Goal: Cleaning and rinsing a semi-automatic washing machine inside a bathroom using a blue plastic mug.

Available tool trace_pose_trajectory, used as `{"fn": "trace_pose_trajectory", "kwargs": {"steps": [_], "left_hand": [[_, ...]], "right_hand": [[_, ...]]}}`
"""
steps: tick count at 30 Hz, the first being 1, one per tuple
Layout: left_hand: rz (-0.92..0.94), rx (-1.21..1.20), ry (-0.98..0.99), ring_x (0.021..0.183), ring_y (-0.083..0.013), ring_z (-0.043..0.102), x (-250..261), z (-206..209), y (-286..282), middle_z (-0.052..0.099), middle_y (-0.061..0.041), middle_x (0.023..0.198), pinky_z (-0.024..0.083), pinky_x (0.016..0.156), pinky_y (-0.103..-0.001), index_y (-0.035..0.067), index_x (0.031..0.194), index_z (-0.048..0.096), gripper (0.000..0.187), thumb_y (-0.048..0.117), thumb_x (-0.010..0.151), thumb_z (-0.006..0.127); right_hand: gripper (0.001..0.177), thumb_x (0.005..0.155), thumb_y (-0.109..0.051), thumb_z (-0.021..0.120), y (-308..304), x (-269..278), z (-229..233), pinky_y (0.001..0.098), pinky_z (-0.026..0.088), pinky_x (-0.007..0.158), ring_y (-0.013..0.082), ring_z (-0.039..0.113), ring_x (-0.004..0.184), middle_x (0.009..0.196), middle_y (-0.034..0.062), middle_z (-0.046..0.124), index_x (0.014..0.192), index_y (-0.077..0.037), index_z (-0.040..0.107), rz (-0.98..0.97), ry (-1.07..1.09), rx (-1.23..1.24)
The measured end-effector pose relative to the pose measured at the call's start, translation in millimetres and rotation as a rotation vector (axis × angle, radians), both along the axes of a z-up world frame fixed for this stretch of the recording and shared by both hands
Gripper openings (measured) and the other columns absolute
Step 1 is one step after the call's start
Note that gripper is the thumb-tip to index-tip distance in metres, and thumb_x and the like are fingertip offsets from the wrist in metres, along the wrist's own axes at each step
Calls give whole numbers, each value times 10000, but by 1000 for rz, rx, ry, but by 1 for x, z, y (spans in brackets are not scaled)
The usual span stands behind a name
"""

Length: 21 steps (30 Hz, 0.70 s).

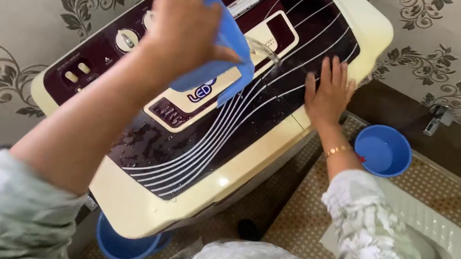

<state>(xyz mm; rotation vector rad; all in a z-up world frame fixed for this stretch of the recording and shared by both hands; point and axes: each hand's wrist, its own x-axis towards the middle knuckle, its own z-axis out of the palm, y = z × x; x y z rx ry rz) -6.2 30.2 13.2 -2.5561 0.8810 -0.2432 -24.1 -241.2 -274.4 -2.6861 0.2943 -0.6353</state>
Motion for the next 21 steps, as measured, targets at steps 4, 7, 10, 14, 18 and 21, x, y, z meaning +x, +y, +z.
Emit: {"fn": "trace_pose_trajectory", "kwargs": {"steps": [4,7,10,14,18,21], "left_hand": [[57,-461,-26,882,-293,706,-34,-8,66,699,-173,1054,564,721,-433,55,1087,724,819,761,678,780],[87,-848,-29,841,-276,712,-78,-18,107,701,-138,1081,556,708,-409,28,989,702,672,607,715,903],[136,-1051,-77,858,-247,705,-128,-30,146,704,-97,1077,546,718,-385,5,924,652,586,498,790,940],[353,-1204,-66,757,-229,664,-205,-43,200,678,-62,1033,526,651,-356,30,924,633,569,477,743,935],[300,-1208,-192,895,-250,670,-269,-68,254,668,-85,1020,531,718,-360,18,905,621,546,436,786,950],[331,-1314,-152,948,-245,679,-311,-86,284,664,-81,1075,557,757,-349,11,893,592,516,401,805,918]], "right_hand": [[635,1123,-413,440,9,-28,-40,563,119,1277,371,134,1597,1719,146,213,1631,-67,283,-109,-25,156],[726,1122,-365,469,40,-43,-63,511,104,1303,381,55,1613,1739,192,56,1657,-2,138,-153,-157,420],[778,1069,-317,517,85,-75,-40,471,163,1273,358,67,1583,1712,185,-1,1636,-24,72,-226,-226,812],[715,989,-295,588,145,-128,-7,415,336,1190,291,271,1471,1602,109,161,1561,-95,208,-391,-53,1245],[557,1021,-334,612,190,-156,-24,428,437,1075,248,496,1263,1398,120,429,1441,-76,352,-442,2,1447],[415,1017,-398,608,226,-180,-38,404,527,743,198,634,918,1047,65,651,1164,-10,592,-397,-71,1541]]}}
